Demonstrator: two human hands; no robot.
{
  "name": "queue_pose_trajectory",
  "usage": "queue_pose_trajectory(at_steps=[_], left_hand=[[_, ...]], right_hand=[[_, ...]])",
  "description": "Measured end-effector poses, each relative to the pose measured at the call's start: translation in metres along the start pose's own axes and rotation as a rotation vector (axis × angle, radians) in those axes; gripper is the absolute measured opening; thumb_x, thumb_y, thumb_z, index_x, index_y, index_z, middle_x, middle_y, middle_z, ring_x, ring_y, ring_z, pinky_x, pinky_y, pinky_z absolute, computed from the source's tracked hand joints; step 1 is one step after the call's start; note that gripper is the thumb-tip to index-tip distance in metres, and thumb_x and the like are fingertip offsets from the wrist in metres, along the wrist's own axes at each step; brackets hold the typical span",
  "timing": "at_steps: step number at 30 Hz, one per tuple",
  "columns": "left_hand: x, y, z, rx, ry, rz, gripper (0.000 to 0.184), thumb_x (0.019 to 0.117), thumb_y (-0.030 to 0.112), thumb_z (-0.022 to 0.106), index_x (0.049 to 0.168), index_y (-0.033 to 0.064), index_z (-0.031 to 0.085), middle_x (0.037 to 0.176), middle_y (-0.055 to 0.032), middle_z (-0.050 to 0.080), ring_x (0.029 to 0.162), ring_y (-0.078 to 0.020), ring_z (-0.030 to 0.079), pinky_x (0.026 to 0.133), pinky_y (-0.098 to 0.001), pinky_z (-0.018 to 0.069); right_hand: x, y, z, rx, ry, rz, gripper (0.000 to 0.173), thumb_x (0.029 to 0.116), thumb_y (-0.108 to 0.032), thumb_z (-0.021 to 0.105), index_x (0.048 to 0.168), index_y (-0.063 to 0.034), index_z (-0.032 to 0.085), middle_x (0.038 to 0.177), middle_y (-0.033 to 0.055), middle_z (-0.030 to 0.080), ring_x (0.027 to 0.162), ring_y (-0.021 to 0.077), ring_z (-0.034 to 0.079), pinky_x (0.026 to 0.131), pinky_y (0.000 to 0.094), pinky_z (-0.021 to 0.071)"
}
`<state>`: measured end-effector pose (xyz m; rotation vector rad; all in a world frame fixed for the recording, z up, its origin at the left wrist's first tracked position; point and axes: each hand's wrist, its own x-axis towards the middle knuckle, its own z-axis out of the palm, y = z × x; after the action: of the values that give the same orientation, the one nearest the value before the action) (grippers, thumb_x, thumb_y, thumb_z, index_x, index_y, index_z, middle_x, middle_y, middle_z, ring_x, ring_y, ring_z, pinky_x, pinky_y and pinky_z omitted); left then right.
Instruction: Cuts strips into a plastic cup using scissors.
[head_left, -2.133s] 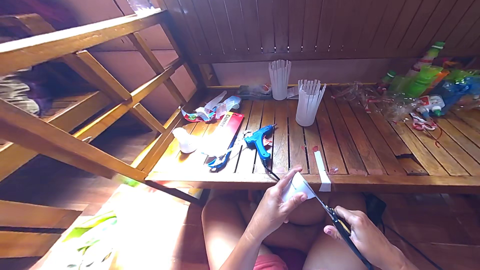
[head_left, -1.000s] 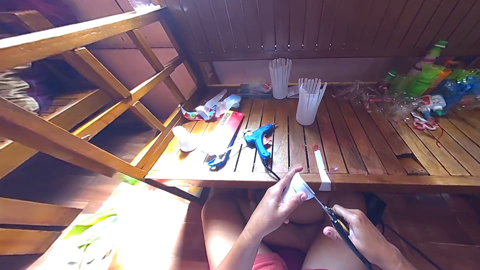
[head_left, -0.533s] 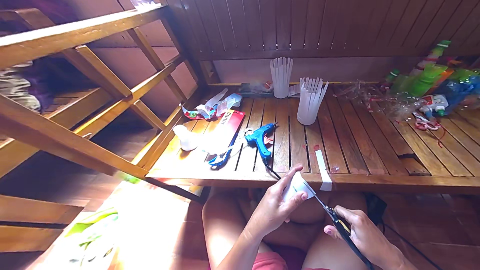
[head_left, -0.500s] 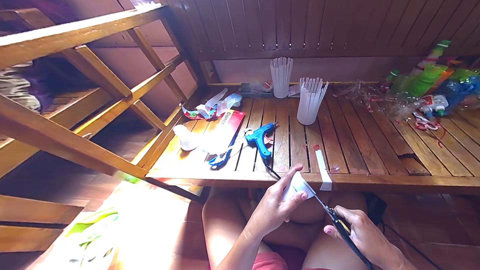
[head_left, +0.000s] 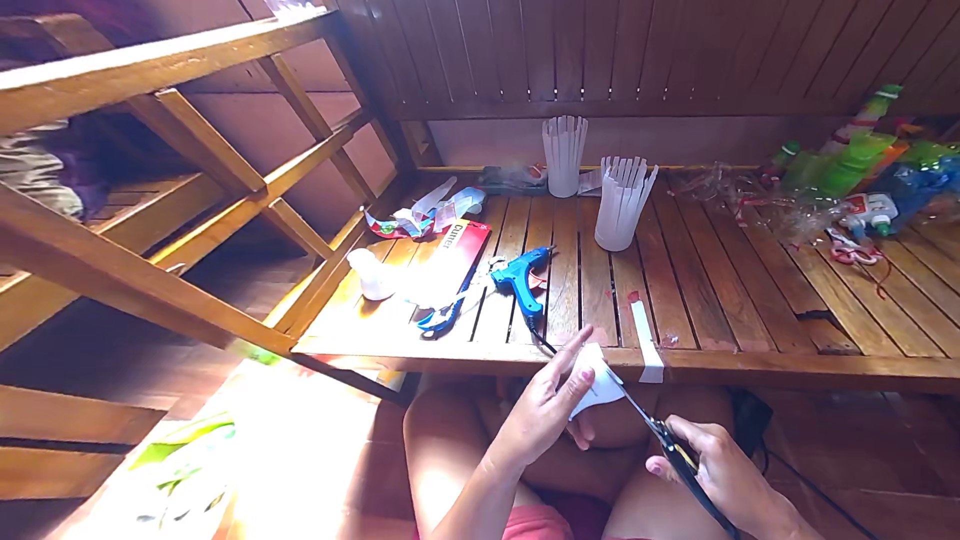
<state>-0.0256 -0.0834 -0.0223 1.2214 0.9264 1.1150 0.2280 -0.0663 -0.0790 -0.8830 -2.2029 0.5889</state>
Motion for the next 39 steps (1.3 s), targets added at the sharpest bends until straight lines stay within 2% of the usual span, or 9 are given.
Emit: queue_pose_trajectory(at_steps=[2,4,6,15,36,39], left_hand=[[-0.0006,0.0000,0.0002,-0.008,0.007,-0.022,0.059,0.1057,0.029,0.052,0.158,0.0106,0.032,0.122,-0.0014,0.069,0.052,-0.0005,0.053,0.042,-0.0161,0.0447],[-0.0008,0.0010,0.0007,0.026,0.012,-0.010,0.058,0.1037,0.026,0.056,0.156,0.0113,0.036,0.118,0.0004,0.070,0.049,0.0015,0.050,0.040,-0.0143,0.0418],[-0.0008,0.0026,0.0033,0.094,0.010,0.008,0.057,0.1036,0.025,0.056,0.155,0.0109,0.037,0.119,0.0015,0.070,0.049,0.0031,0.048,0.041,-0.0134,0.0413],[0.0013,0.0025,0.0056,0.238,0.028,0.074,0.055,0.1037,0.023,0.057,0.154,0.0084,0.039,0.124,0.0007,0.067,0.051,0.0047,0.047,0.043,-0.0129,0.0415],[0.0016,0.0029,0.0060,0.272,0.035,0.123,0.055,0.1025,0.021,0.059,0.153,0.0064,0.041,0.128,-0.0004,0.066,0.053,0.0055,0.048,0.043,-0.0120,0.0416],[0.0015,0.0009,0.0064,0.256,0.044,0.138,0.058,0.1032,0.021,0.058,0.155,0.0051,0.038,0.130,-0.0014,0.066,0.053,0.0047,0.050,0.044,-0.0129,0.0439]], right_hand=[[-0.0009,0.0008,0.0004,0.003,-0.013,0.021,0.061,0.0915,-0.062,0.059,0.074,-0.0031,0.060,0.054,0.0014,0.047,0.047,0.0026,0.042,0.045,0.0169,0.0339],[-0.0008,-0.0009,-0.0011,0.002,-0.048,0.051,0.064,0.0899,-0.066,0.057,0.077,-0.0028,0.061,0.056,0.0025,0.049,0.049,0.0055,0.045,0.046,0.0201,0.0368],[0.0000,-0.0037,-0.0026,-0.003,-0.066,0.070,0.067,0.0899,-0.069,0.054,0.078,-0.0030,0.062,0.058,0.0026,0.049,0.049,0.0068,0.046,0.046,0.0217,0.0378],[0.0035,-0.0073,-0.0072,-0.023,-0.075,0.097,0.069,0.0900,-0.071,0.052,0.076,-0.0038,0.060,0.055,0.0011,0.046,0.047,0.0074,0.043,0.045,0.0232,0.0353],[-0.0010,-0.0070,-0.0022,0.001,0.005,0.030,0.061,0.0944,-0.060,0.056,0.072,-0.0034,0.058,0.052,0.0003,0.043,0.046,0.0007,0.040,0.044,0.0153,0.0312],[-0.0017,-0.0059,-0.0016,0.005,0.012,0.029,0.060,0.0940,-0.060,0.057,0.072,-0.0037,0.058,0.052,0.0001,0.043,0.046,0.0007,0.039,0.044,0.0153,0.0310]])
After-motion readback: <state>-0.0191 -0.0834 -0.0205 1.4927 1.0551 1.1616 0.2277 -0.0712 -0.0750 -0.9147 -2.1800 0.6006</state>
